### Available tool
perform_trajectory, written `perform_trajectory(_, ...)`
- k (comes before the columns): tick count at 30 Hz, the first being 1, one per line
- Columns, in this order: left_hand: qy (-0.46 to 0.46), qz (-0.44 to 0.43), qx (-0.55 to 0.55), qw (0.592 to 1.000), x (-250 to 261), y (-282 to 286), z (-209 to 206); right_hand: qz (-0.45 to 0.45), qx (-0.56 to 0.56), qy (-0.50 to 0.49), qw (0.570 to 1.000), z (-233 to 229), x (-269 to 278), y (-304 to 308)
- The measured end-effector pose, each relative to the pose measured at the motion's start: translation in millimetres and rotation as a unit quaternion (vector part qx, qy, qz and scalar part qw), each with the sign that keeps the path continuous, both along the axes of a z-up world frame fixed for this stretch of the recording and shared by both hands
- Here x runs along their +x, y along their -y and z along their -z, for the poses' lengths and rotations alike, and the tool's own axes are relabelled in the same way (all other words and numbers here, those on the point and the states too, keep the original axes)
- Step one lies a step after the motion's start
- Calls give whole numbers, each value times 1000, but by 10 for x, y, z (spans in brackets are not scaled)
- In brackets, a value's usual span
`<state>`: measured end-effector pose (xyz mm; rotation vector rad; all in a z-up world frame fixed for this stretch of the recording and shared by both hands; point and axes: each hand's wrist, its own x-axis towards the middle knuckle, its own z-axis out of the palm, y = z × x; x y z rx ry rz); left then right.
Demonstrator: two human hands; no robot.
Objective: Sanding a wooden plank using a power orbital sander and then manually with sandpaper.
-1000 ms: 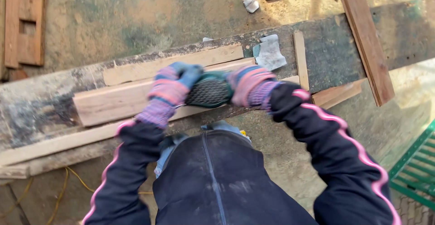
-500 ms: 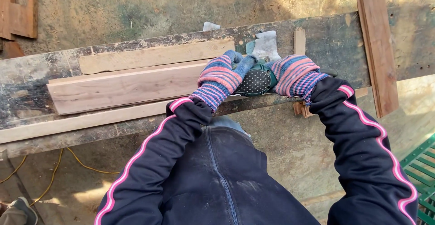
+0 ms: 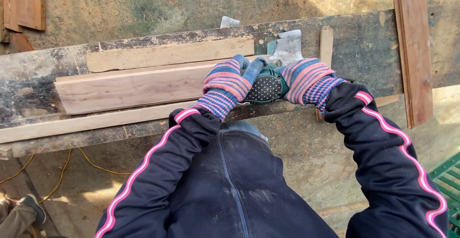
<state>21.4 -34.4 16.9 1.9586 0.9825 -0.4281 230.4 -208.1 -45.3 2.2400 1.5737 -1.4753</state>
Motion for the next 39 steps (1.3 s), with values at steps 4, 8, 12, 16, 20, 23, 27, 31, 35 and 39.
perform_trajectory(4,1,4,1,1000,27,-21,-7,-14,1,13,1000,712,217,305)
perform_trajectory(8,0,-2,-2,1000,42,-21,-63,-22,2,25,999,822,170,310)
perform_trajectory(12,6,10,4,1000,28,-12,66,-26,2,36,999,840,141,309)
perform_trajectory(16,12,14,4,1000,-8,-29,76,-31,3,43,999,157,-71,-58)
perform_trajectory(20,0,2,-7,1000,-42,-83,-21,-39,5,54,998,-507,-338,-277)
perform_trajectory(23,-9,-5,-6,1000,-65,-103,-56,-45,6,61,997,-592,-397,-323)
perform_trajectory(27,-14,-7,-7,1000,-101,-166,-125,-52,9,71,996,-634,-455,-388)
perform_trajectory(31,-14,-2,-13,1000,-134,-212,-106,-51,9,79,996,-656,-548,-414)
perform_trajectory(35,-12,6,-15,1000,-174,-315,-56,-48,14,89,995,-708,-644,-509)
perform_trajectory(39,-20,16,-14,1000,-275,-384,-84,-46,12,91,995,-786,-765,-610)
